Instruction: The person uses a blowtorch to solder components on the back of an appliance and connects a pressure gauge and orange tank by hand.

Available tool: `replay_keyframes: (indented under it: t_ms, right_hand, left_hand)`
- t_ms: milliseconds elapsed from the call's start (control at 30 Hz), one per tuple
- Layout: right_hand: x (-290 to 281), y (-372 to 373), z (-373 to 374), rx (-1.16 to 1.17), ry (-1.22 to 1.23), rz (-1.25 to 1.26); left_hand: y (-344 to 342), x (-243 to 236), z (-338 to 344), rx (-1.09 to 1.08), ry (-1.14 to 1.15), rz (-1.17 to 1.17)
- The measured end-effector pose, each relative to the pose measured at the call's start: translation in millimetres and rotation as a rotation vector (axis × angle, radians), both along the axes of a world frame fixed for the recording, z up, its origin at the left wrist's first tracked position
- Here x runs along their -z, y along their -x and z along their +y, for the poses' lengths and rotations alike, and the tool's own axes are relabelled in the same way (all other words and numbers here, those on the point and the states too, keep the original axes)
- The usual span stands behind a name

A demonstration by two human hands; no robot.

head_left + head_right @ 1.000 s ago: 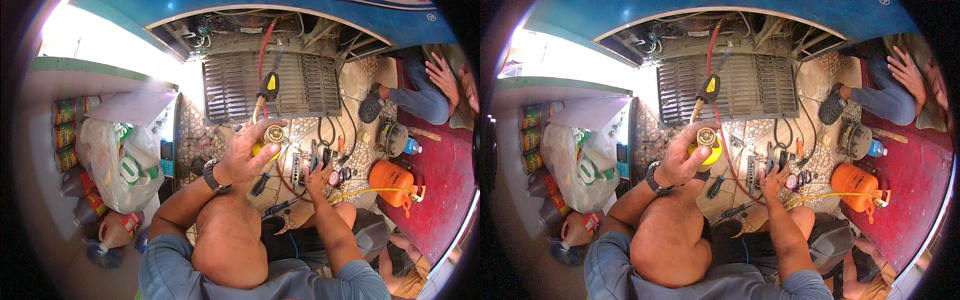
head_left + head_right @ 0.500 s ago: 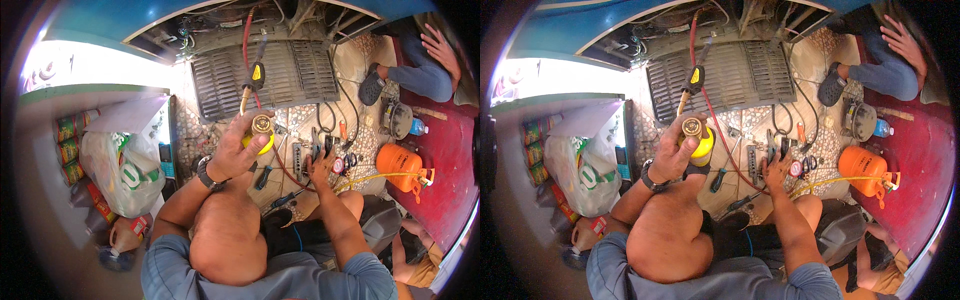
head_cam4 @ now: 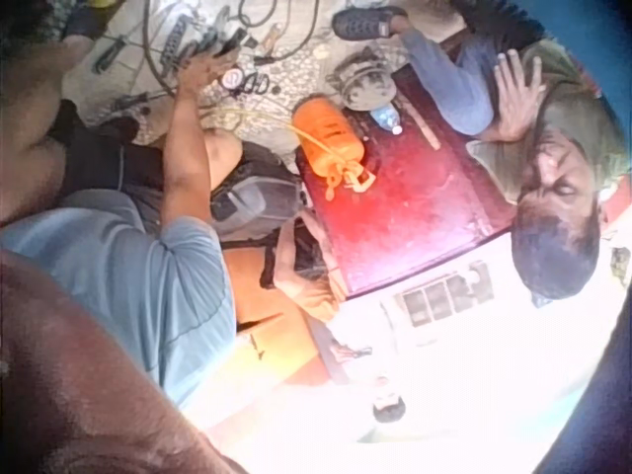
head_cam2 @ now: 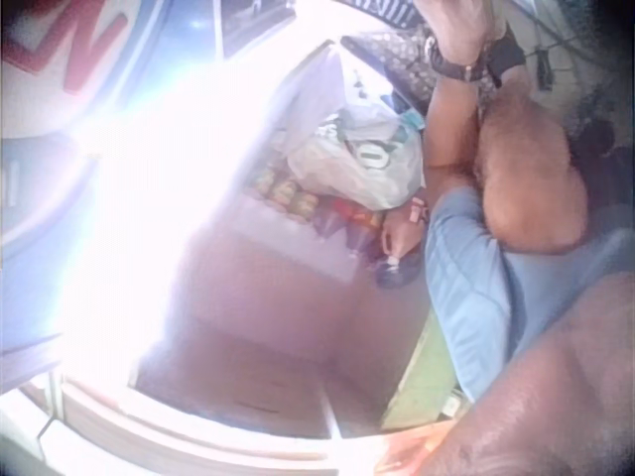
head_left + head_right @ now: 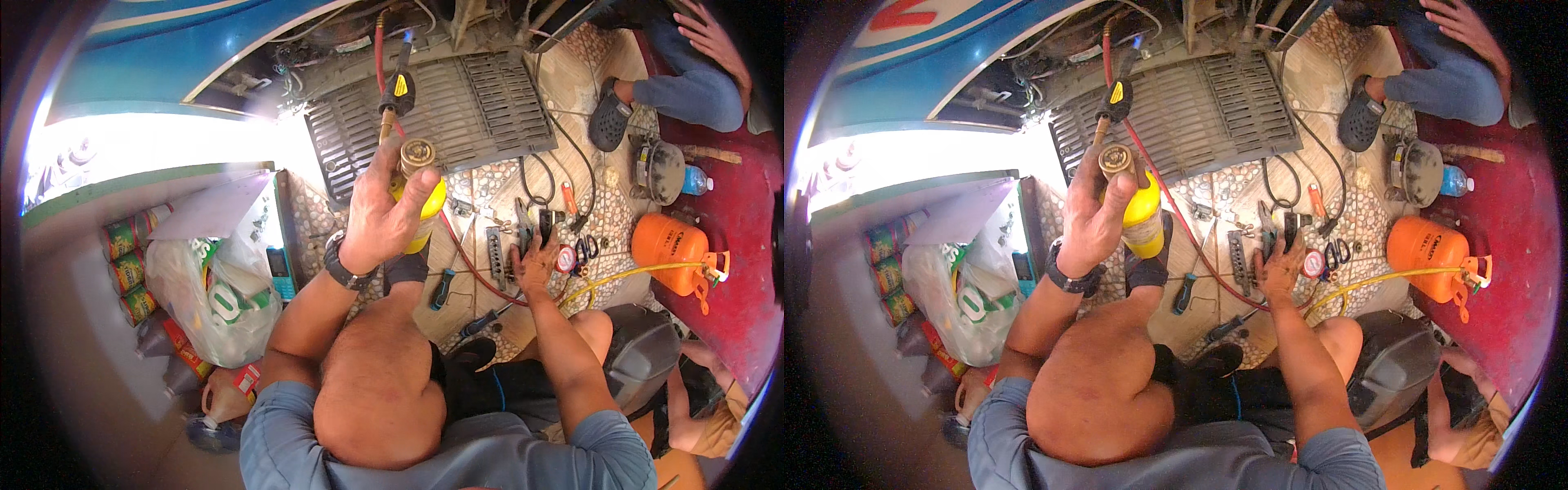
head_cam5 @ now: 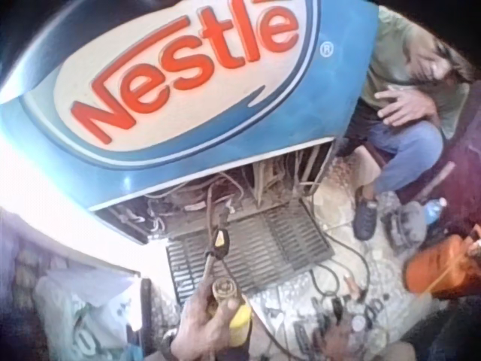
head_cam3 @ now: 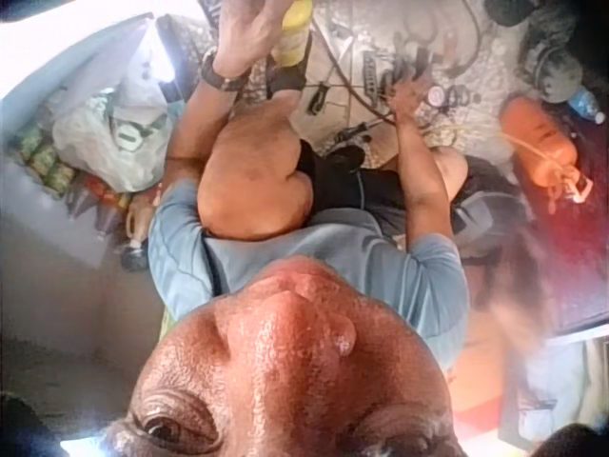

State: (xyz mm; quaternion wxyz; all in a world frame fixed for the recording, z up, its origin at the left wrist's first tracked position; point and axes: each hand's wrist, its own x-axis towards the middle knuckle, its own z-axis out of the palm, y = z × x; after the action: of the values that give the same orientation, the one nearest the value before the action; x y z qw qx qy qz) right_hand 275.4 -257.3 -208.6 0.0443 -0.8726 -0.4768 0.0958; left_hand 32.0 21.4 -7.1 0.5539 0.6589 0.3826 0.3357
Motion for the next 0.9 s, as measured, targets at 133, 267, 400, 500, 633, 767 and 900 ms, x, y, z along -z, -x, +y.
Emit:
replay_keyframes:
  t_ms: [133,267,400,500,633,767,900]
  right_hand:
    - [1,2,1,0.003,-0.039,-0.048]
    - [2,3,0,0.023,-0.019,0.000]
    - [6,1,-3,0.034,-0.040,-0.008]
    - [3,1,-2,0.030,-0.081,0.016]
    - [-4,-3,-1,0.008,-0.099,0.037]
    - [-15,-8,-1,0.030,-0.071,0.136]
    - [-23,-7,-5,0.018,-0.092,0.173]
  left_hand:
    - [-10,-7,7,0.016,-0.009,0.050]
    - [-17,-4,6,0.008,0.000,0.048]
    - [-24,-6,8,0.031,0.053,0.000]
    - [-21,-4,12,0.088,0.049,-0.072]
    - [-23,-9,13,0.141,0.051,-0.056]
    - [-24,-13,12,0.132,0.021,0.018]
    - [-27,-7,11,0.098,0.021,0.059]
